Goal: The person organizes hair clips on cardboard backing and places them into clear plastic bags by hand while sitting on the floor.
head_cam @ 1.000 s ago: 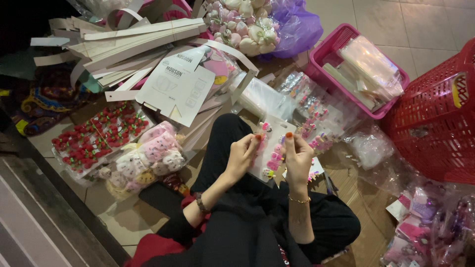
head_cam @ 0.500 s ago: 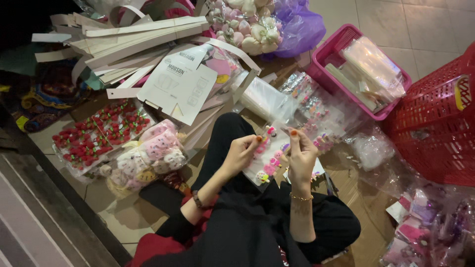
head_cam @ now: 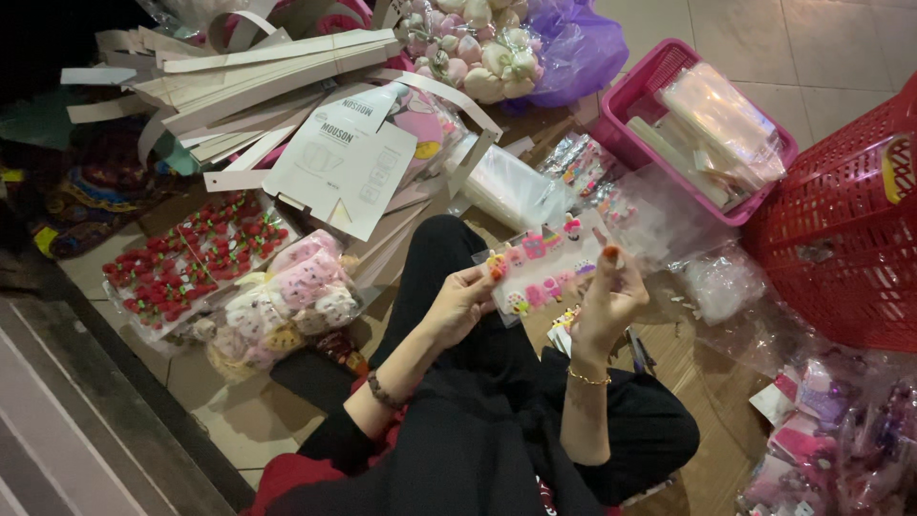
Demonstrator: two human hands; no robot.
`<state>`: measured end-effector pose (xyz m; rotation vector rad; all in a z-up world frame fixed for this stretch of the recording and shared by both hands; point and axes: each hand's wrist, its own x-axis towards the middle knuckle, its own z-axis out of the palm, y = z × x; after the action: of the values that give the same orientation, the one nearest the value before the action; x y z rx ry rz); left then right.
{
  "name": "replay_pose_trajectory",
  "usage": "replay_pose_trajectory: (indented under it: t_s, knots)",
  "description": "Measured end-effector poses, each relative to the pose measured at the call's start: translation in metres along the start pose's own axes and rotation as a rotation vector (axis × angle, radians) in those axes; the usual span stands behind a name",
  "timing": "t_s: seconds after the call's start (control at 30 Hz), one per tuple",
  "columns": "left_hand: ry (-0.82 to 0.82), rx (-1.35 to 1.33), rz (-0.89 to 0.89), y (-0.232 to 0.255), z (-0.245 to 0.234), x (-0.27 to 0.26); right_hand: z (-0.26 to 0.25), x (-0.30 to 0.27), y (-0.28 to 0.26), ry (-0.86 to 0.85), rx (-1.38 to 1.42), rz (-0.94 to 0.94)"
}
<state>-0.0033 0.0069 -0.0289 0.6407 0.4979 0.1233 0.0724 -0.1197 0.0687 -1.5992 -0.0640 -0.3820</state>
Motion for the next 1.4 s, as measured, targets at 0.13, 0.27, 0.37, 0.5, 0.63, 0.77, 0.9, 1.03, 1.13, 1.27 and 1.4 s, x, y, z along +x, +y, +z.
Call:
replay_pose_trajectory:
  t_s: [0.13, 0.27, 0.37, 0.5, 0.63, 0.77, 0.9, 1.03, 1.13, 1.27, 1.4]
  knots:
    - [-0.004, -0.002, 0.014, 0.009, 0.015, -0.008, -0.006, 0.011, -0.006, 0.0, 0.013, -0.015]
    - [-0.003, 0.024, 0.036, 0.007, 0.017, 0.002, -0.004, 0.01, -0.015, -0.001, -0.038, -0.025]
    - [-0.051, 0.023, 0.063, 0.012, 0.035, -0.001, -0.001, 0.007, 0.009, -0.022, -0.124, -0.048]
    - [-0.053, 0.017, 0.165, 0.009, 0.034, 0.006, -0.003, -0.002, 0.015, 0.009, -0.161, 0.002]
    - [-0.015, 0.032, 0.187, 0.016, 0.041, 0.004, 0.0, 0.01, -0.003, 0.063, -0.198, -0.031]
    - [0.146, 0.059, 0.384, 0.024, 0.053, -0.001, 0.0, 0.007, 0.006, 0.136, -0.051, 0.01]
    - [0.2, 0.2, 0.565, 0.036, 0.054, 0.002, -0.004, 0.013, 0.013, 0.221, 0.038, 0.213]
    - [0.121, 0.233, 0.641, 0.063, 0.071, -0.007, 0.027, 0.015, -0.07, 0.159, -0.117, 0.011]
    - [0.068, 0.075, 0.482, 0.05, 0.04, 0.014, 0.023, 0.029, -0.056, 0.115, -0.015, -0.016]
    - [-0.111, -0.003, 0.409, 0.07, 0.04, 0.006, 0.014, 0.038, -0.033, -0.025, 0.296, -0.008]
    - [-0.303, 0.238, 0.146, 0.087, 0.051, -0.009, -0.005, 0.038, -0.016, -0.251, 0.379, 0.129]
